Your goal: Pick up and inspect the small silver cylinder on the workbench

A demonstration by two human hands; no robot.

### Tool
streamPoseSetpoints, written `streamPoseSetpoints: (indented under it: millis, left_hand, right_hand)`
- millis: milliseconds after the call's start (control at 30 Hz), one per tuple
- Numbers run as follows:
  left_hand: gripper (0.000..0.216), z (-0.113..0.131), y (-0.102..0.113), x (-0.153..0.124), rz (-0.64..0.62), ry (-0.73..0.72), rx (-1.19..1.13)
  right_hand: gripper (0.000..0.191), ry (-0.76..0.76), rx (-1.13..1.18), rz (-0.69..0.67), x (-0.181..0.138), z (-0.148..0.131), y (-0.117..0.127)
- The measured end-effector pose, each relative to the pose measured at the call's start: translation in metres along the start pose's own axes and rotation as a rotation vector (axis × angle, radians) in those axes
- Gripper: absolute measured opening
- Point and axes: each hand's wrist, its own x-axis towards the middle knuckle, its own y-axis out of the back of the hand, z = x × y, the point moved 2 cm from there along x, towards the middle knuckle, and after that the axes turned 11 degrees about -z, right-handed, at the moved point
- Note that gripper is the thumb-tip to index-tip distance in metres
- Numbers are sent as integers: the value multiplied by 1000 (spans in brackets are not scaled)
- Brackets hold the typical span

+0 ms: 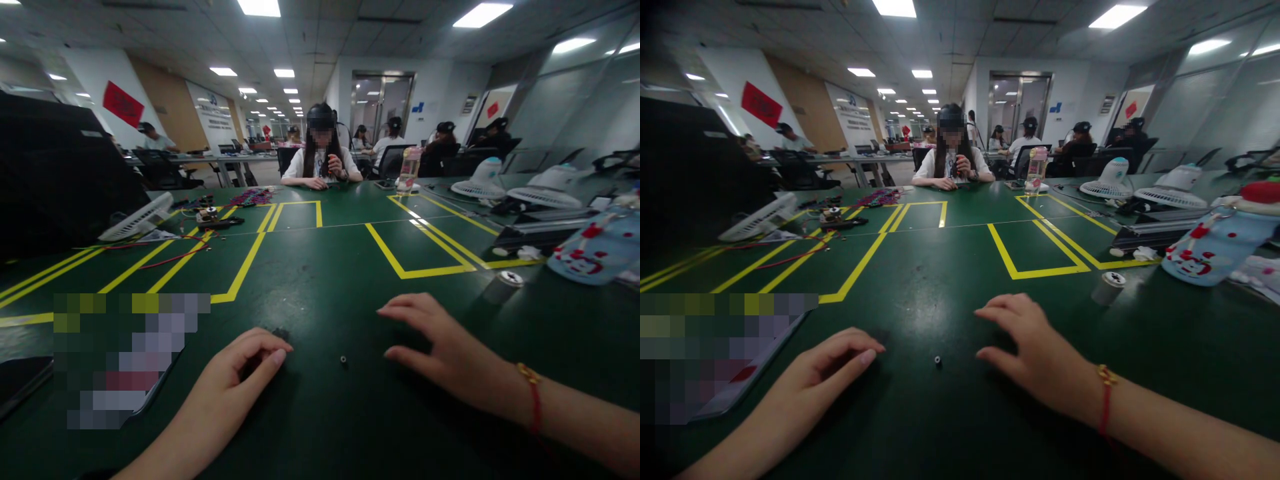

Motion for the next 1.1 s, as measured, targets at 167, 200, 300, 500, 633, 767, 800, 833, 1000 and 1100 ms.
streamPoseSetpoints:
  millis: [167,200,300,500,633,767,800,833,1000,1100]
  left_hand:
    - [20,-1,1,-2,-27,-18,41]
    - [20,-1,1,-2,-27,-19,41]
    - [20,-1,0,-2,-28,-18,37]
    - [20,-1,-4,0,-21,-18,38]
    - [20,-3,-5,-1,-14,-14,40]
    - [20,-3,-5,-3,-18,-12,42]
    - [20,-3,-4,-3,-15,-13,43]
    - [20,-2,-4,-3,-15,-14,44]
    - [21,0,-4,-3,-32,-15,50]
    - [21,0,-4,-3,-36,-17,45]
  right_hand:
    - [20,143,112,-145,37,-57,-24]
    - [20,134,110,-135,36,-53,-22]
    - [22,46,52,-21,19,-17,0]
    - [30,-428,-295,284,-47,92,64]
    - [38,-766,-226,166,-68,126,79]
    - [40,-846,-231,179,-68,129,80]
    - [39,-841,-232,186,-67,130,80]
    - [38,-840,-221,192,-67,130,80]
    - [40,-925,-106,238,-69,142,79]
    - [39,-946,-50,248,-70,149,81]
